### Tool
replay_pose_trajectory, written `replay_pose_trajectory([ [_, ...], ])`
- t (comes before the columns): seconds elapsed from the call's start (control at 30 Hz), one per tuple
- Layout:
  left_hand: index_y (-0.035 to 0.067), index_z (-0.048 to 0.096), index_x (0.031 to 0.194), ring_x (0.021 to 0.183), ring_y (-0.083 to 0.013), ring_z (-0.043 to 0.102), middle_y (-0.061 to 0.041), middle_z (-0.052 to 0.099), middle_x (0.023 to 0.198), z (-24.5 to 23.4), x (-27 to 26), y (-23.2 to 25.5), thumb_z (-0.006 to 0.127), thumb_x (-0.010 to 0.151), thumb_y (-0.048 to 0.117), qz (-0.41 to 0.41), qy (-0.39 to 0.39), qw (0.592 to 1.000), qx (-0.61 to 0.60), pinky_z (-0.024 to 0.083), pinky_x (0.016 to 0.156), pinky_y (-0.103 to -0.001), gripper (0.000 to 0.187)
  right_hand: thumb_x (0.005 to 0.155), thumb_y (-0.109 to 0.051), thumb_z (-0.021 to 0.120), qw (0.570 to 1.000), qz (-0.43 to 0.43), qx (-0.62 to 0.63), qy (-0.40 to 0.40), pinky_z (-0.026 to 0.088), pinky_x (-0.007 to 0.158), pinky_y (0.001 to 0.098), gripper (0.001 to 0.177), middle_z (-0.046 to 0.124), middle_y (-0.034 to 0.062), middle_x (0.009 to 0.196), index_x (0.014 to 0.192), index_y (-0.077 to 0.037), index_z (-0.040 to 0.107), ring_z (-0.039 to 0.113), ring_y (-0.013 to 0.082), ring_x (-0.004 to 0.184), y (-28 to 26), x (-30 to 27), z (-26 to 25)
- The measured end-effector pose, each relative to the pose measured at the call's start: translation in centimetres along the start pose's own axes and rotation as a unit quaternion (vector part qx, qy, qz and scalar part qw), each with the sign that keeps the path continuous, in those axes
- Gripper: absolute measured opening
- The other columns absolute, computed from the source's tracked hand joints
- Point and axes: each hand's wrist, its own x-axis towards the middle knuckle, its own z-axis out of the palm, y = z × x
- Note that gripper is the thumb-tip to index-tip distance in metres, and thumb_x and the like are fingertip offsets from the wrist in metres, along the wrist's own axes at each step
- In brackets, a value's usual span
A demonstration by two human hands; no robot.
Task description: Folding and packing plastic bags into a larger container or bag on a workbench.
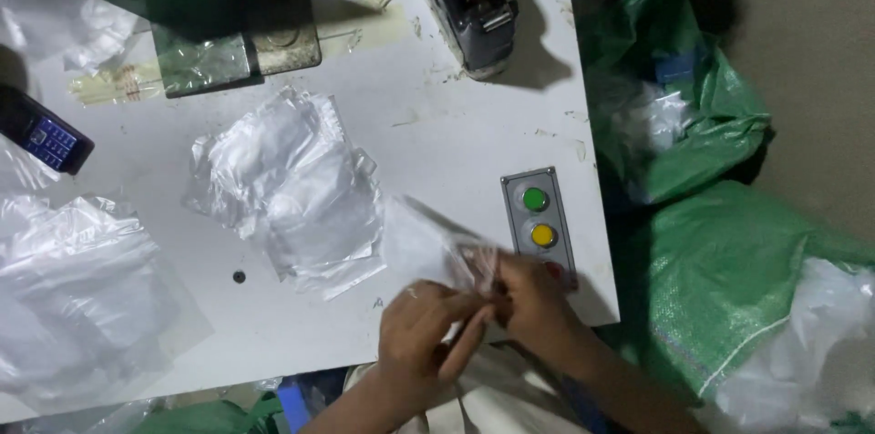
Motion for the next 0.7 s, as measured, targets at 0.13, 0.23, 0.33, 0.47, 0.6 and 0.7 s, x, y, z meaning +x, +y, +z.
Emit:
replay_pose_trajectory([
  [0.13, 0.010, 0.051, 0.141, 0.135, -0.0305, 0.049, -0.010, 0.053, 0.145, 1.6, -0.5, -5.5, 0.063, 0.102, 0.016, 0.034, -0.037, 0.957, 0.285, 0.036, 0.111, -0.043, 0.041, 0.100, -0.015, 0.056, 0.958, -0.060, 0.038, 0.279, 0.062, 0.062, 0.0271, 0.035, 0.071, 0.0149, 0.112, 0.133, -0.006, 0.058, 0.072, 0.0189, 0.088, 0.3, 0.0, -1.4],
  [0.23, 0.012, 0.034, 0.160, 0.157, -0.0291, 0.026, -0.008, 0.031, 0.169, 2.1, -0.8, -6.3, 0.051, 0.105, 0.035, -0.012, -0.149, 0.906, 0.397, 0.021, 0.127, -0.046, 0.062, 0.096, -0.025, 0.065, 0.941, -0.039, -0.075, 0.327, 0.061, 0.071, 0.0352, 0.047, 0.067, 0.0172, 0.121, 0.138, -0.005, 0.055, 0.067, 0.0268, 0.103, 2.9, 0.9, -0.6],
  [0.33, 0.010, 0.051, 0.138, 0.123, -0.0292, 0.044, -0.009, 0.049, 0.142, 1.7, -0.5, -5.5, 0.063, 0.099, 0.036, -0.026, -0.122, 0.925, 0.358, 0.039, 0.098, -0.042, 0.049, 0.091, -0.019, 0.073, 0.916, -0.055, -0.242, 0.315, 0.052, 0.084, 0.0427, 0.046, 0.068, 0.0124, 0.114, 0.134, -0.008, 0.062, 0.062, 0.0313, 0.102, 3.6, 1.8, -0.3],
  [0.47, 0.009, 0.066, 0.121, 0.094, -0.0279, 0.060, -0.009, 0.067, 0.117, 0.7, 1.7, -5.9, 0.065, 0.100, 0.019, -0.015, -0.049, 0.919, 0.390, 0.050, 0.080, -0.040, 0.023, 0.098, -0.002, 0.063, 0.913, -0.166, -0.248, 0.279, 0.052, 0.101, 0.0397, 0.039, 0.066, 0.0088, 0.135, 0.137, -0.006, 0.062, 0.065, 0.0262, 0.122, 1.5, 3.1, -0.5],
  [0.6, 0.014, 0.059, 0.135, 0.101, -0.0307, 0.059, -0.006, 0.062, 0.131, 0.1, 2.5, -8.2, 0.068, 0.097, 0.026, -0.064, -0.083, 0.923, 0.369, 0.049, 0.083, -0.043, 0.041, 0.099, -0.007, 0.071, 0.910, -0.218, -0.239, 0.258, 0.043, 0.124, 0.0451, 0.067, 0.039, 0.0223, 0.159, 0.154, 0.002, 0.033, 0.045, 0.0373, 0.149, 0.4, 1.4, 0.0],
  [0.7, 0.018, 0.058, 0.141, 0.095, -0.0294, 0.056, -0.005, 0.062, 0.116, -0.3, 2.4, -8.7, 0.071, 0.094, 0.034, -0.081, -0.086, 0.913, 0.390, 0.045, 0.081, -0.043, 0.051, 0.094, -0.044, 0.089, 0.836, -0.302, -0.388, 0.245, 0.048, 0.120, 0.0533, 0.113, 0.024, 0.0342, 0.164, 0.164, -0.004, 0.010, 0.041, 0.0492, 0.151, 3.0, 0.0, 1.0],
])
